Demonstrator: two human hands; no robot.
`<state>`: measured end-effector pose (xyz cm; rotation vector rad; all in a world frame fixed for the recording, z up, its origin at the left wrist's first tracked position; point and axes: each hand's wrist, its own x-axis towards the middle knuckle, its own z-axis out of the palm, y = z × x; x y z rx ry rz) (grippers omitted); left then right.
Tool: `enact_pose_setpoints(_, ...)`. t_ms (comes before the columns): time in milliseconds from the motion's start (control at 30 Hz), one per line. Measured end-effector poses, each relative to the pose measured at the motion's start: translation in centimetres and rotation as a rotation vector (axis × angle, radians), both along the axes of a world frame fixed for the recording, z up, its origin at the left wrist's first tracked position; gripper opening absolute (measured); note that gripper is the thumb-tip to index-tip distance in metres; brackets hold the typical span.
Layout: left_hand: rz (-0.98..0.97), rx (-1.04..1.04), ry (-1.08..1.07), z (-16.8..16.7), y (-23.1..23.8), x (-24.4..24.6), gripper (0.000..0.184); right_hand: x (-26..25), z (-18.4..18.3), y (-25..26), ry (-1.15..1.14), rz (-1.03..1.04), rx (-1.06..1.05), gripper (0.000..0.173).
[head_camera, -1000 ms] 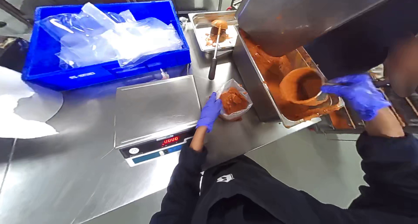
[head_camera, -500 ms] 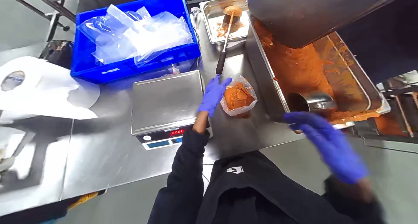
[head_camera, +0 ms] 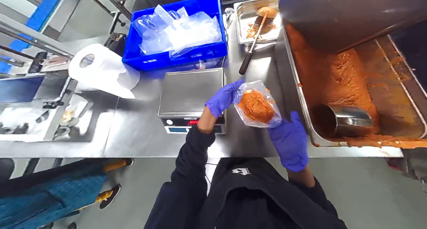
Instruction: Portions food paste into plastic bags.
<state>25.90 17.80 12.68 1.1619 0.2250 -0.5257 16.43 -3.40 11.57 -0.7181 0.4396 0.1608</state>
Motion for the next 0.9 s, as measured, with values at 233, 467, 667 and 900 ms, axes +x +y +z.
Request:
enact_pose_setpoints(233,-0.027,-0.028,0.051,-0.7,1.4,-1.3,0.035,-1.3,0.4,2.1,-0.029,-0.104,-0.071,0.053)
enact_pose_setpoints(467,-0.108,-0.145,-0.268,11.8,6.8,-5.9,0.030,-2.3,11.4,3.1,-0.628,-0.008,-0.286,0.048)
enact_pose_setpoints(667,-0.056,-0.210,-0.404,14.6,13.3,-6.0,0.042,0.0,15.5,6.8,-0.770,0.056,-0.225,0.052)
enact_pose_setpoints(900,0.264,-0.179,-0.399,11.6,20.1,-9.4,0.040,4.8,14.7,15.6,-0.479,0.352,-0.154,0.052)
